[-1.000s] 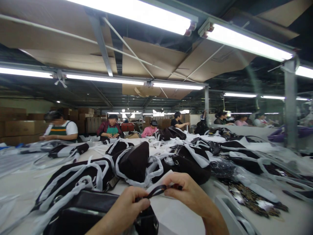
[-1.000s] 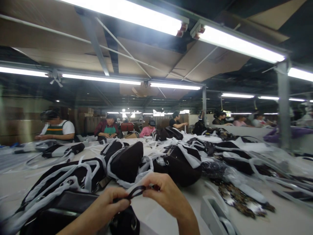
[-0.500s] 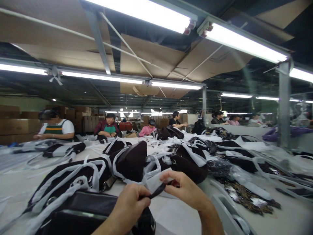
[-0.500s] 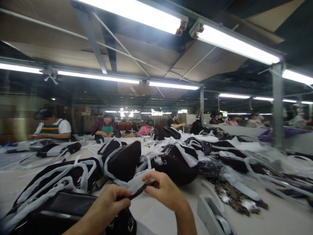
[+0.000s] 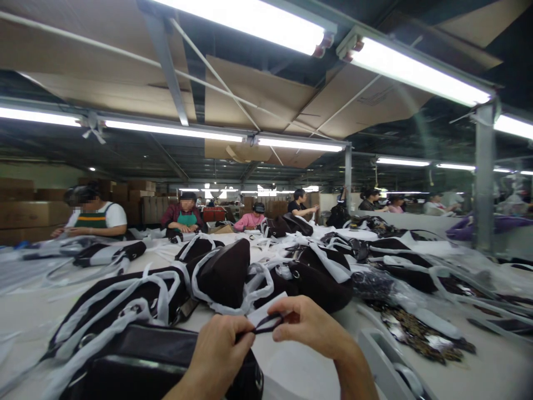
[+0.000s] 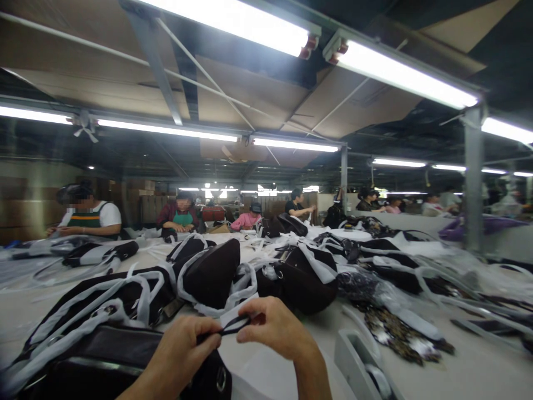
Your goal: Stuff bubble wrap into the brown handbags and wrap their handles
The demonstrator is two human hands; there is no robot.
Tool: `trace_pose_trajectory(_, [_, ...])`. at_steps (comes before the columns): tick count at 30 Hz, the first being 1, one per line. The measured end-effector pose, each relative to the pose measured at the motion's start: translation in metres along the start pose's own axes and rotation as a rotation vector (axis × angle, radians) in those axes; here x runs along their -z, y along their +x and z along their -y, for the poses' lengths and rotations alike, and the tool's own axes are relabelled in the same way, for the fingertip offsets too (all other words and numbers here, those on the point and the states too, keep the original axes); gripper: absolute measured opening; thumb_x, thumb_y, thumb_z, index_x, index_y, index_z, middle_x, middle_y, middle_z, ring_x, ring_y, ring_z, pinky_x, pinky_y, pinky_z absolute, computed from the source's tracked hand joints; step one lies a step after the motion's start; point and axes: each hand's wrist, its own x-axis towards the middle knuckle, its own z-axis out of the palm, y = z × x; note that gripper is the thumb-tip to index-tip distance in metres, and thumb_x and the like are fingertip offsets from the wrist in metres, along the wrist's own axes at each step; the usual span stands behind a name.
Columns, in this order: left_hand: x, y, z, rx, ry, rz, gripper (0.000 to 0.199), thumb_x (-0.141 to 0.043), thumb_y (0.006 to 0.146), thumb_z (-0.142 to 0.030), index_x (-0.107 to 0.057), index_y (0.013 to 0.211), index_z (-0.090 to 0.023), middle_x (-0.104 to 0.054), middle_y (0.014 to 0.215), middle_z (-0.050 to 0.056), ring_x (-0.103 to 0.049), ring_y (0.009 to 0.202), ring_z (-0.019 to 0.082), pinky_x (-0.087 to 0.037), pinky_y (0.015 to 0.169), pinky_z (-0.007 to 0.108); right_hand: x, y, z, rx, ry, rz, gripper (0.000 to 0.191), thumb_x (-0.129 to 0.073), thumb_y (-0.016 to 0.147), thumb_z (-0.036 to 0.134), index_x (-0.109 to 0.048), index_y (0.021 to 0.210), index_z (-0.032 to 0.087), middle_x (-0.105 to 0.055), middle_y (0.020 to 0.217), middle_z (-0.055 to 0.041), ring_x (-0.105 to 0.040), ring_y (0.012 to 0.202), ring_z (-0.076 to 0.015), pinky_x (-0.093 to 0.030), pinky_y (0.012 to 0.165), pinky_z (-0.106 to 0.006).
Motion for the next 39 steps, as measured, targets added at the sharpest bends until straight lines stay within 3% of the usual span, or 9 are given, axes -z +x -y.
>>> trace_pose_trajectory(9, [-0.003,0.002,0.006,-0.026,-0.187,0.029,0.027,-0.053,0.074,-0.026,-0.078,0.081,-0.019,-0.07,0.072,0.001,-0.061,0.075,0.02,-0.036,0.068,0.026,0.001,-0.003,0.01,0.112,-0.025,-0.002,0.021,-0.069,0.074,0.019,-0.079,0.092,0.018,-0.075,0.086,-0.0021,-0.066,0.079,-0.0178,-0.048,0.072,-0.024])
trace_pose_trajectory(12, [0.002,0.007,0.006,-0.044,-0.444,0.12,0.029,-0.056,0.07,-0.031,-0.076,0.084,-0.015,-0.069,0.075,0.002,-0.058,0.076,0.02,-0.038,0.07,0.027,0.001,-0.004,0.013,0.144,-0.117,-0.046,0.019,-0.067,0.077,0.022,-0.08,0.091,0.018,-0.075,0.083,-0.0015,-0.065,0.076,-0.0177,-0.046,0.068,-0.024])
trace_pose_trajectory(16, [0.012,0.017,0.008,0.056,-0.753,0.233,0.034,-0.063,0.061,-0.035,-0.075,0.083,-0.012,-0.067,0.071,0.002,-0.055,0.072,0.018,-0.038,0.072,0.028,0.002,-0.004,0.012,0.172,-0.114,-0.026,0.021,-0.067,0.08,0.026,-0.079,0.096,0.019,-0.076,0.089,-0.0024,-0.066,0.081,-0.0198,-0.046,0.071,-0.026])
trace_pose_trajectory(19, [0.012,0.025,0.011,0.038,-0.747,0.228,0.027,-0.062,0.053,-0.027,-0.074,0.072,-0.013,-0.061,0.061,-0.001,-0.048,0.063,0.014,-0.035,0.065,0.026,0.002,-0.003,0.01,0.193,-0.099,-0.011,0.022,-0.066,0.081,0.027,-0.079,0.098,0.019,-0.075,0.09,-0.003,-0.066,0.083,-0.0206,-0.046,0.075,-0.027])
trace_pose_trajectory(23, [0.006,0.029,0.012,0.006,-0.71,0.164,0.023,-0.06,0.053,-0.024,-0.074,0.067,-0.013,-0.061,0.059,-0.001,-0.044,0.061,0.013,-0.031,0.06,0.026,0.003,-0.003,0.008,0.221,-0.137,-0.04,0.02,-0.063,0.082,0.024,-0.078,0.093,0.018,-0.074,0.084,-0.0022,-0.064,0.078,-0.0186,-0.045,0.071,-0.026])
trace_pose_trajectory(30, [0.016,0.023,0.017,-0.027,-0.759,0.245,0.029,-0.062,0.057,-0.025,-0.078,0.077,-0.013,-0.072,0.072,0.004,-0.06,0.074,0.019,-0.043,0.075,0.029,0.003,-0.001,0.005,0.22,-0.16,-0.051,0.025,-0.056,0.089,0.028,-0.075,0.099,0.015,-0.074,0.078,-0.0042,-0.068,0.077,-0.02,-0.048,0.075,-0.028])
trace_pose_trajectory(39, [0.026,0.017,0.022,-0.051,-0.714,0.292,0.036,-0.057,0.06,-0.021,-0.078,0.087,-0.012,-0.074,0.083,0.004,-0.061,0.081,0.02,-0.042,0.079,0.028,0.004,0.0,0.0,0.211,-0.141,-0.041,0.025,-0.054,0.092,0.033,-0.071,0.095,0.016,-0.073,0.079,-0.0042,-0.067,0.078,-0.0199,-0.049,0.077,-0.029])
